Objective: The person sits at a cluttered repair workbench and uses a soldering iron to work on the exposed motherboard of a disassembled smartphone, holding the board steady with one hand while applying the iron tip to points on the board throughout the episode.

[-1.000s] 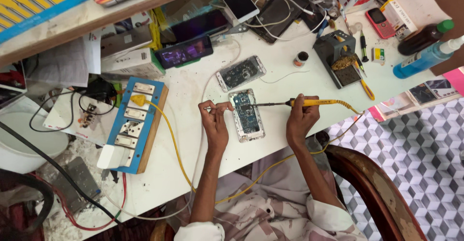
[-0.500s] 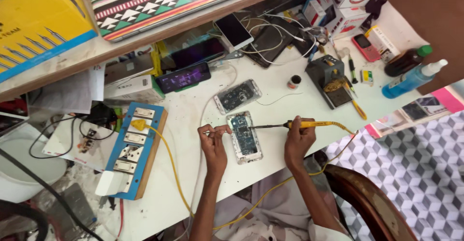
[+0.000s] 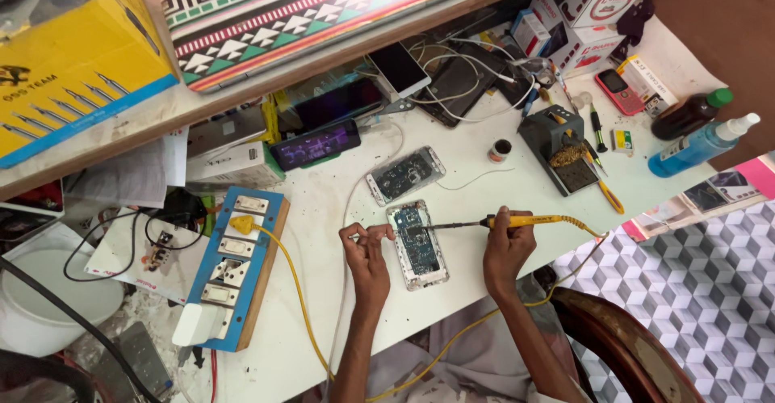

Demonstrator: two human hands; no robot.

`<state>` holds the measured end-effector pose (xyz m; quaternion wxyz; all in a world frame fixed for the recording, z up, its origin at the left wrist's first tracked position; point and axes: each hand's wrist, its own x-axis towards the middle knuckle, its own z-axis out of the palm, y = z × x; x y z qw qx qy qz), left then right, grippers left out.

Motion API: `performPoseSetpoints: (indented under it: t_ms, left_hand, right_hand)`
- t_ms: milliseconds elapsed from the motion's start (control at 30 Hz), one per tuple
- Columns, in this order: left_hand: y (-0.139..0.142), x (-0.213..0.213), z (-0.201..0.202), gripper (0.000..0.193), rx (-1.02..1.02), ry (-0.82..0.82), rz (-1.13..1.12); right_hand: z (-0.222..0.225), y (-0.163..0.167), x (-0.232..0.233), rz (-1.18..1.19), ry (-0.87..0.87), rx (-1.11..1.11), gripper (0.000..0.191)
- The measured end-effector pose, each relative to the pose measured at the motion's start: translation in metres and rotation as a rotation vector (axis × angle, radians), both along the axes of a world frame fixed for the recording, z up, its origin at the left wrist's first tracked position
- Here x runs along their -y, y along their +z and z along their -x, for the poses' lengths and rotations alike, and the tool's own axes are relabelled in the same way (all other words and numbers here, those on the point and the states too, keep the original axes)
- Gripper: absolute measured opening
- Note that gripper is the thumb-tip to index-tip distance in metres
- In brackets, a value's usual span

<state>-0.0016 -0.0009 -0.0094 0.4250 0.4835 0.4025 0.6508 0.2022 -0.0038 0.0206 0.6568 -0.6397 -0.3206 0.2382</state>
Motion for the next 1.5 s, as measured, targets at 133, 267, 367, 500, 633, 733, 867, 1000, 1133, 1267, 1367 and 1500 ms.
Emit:
performPoseSetpoints:
  t_ms: [133, 267, 367, 500, 633, 733, 867, 1000, 1133, 1267, 1367, 1500]
  left_hand:
    - [0.005, 0.0, -0.001, 0.013, -0.012, -0.008, 0.009]
    - [0.009, 0.001, -0.003, 0.011, -0.035, 0.003, -0.007]
    - [0.006, 0.002, -0.002, 0.01, -0.01, -0.014, -0.001]
    - [-0.002, 0.002, 0.0, 0.01, -0.012, -0.01, 0.0]
    - [-0.004, -0.001, 0.001, 0.01, 0.01, -0.013, -0.072]
    - [-0.001, -0.002, -0.001, 0.011, 0.041, -0.005, -0.037]
    - [0.003, 0.001, -0.003, 0.008, 0.029, 0.017, 0.036]
    - [0.006, 0.0, -0.002, 0.011, 0.061, 0.002, 0.031]
    - [0.009, -0.003, -0.003, 0.007, 0.058, -0.009, -0.01]
    - [0.012, -0.002, -0.004, 0.005, 0.052, 0.015, -0.028]
    - [0.013, 0.001, -0.002, 0.007, 0.012, 0.034, 0.029]
    - [0.016, -0.002, -0.003, 0.01, 0.042, 0.033, -0.014]
  right_hand:
    - [0.002, 0.004, -0.003, -0.003, -0.004, 0.007, 0.026]
    - [0.001, 0.007, -0.002, -0.023, 0.006, 0.03, 0.027]
    - [-0.001, 0.002, -0.001, -0.045, 0.038, 0.007, 0.026]
    - [-0.003, -0.007, -0.001, -0.064, 0.058, -0.053, 0.026]
    - [-0.002, -0.008, -0.003, -0.063, -0.001, 0.096, 0.026]
    - [-0.002, -0.005, -0.004, -0.037, 0.005, 0.027, 0.024]
    - [-0.002, -0.004, -0.005, -0.006, 0.004, -0.01, 0.025]
    - [-0.001, -0.004, -0.005, 0.012, -0.01, 0.009, 0.024]
    - [-0.003, -0.004, -0.006, -0.018, 0.014, 0.014, 0.027]
    - [-0.003, -0.004, -0.006, -0.032, -0.017, 0.103, 0.026]
    - [-0.001, -0.005, -0.004, 0.019, -0.003, 0.039, 0.026]
    - [0.0, -0.004, -0.006, 0.004, -0.004, 0.023, 0.029]
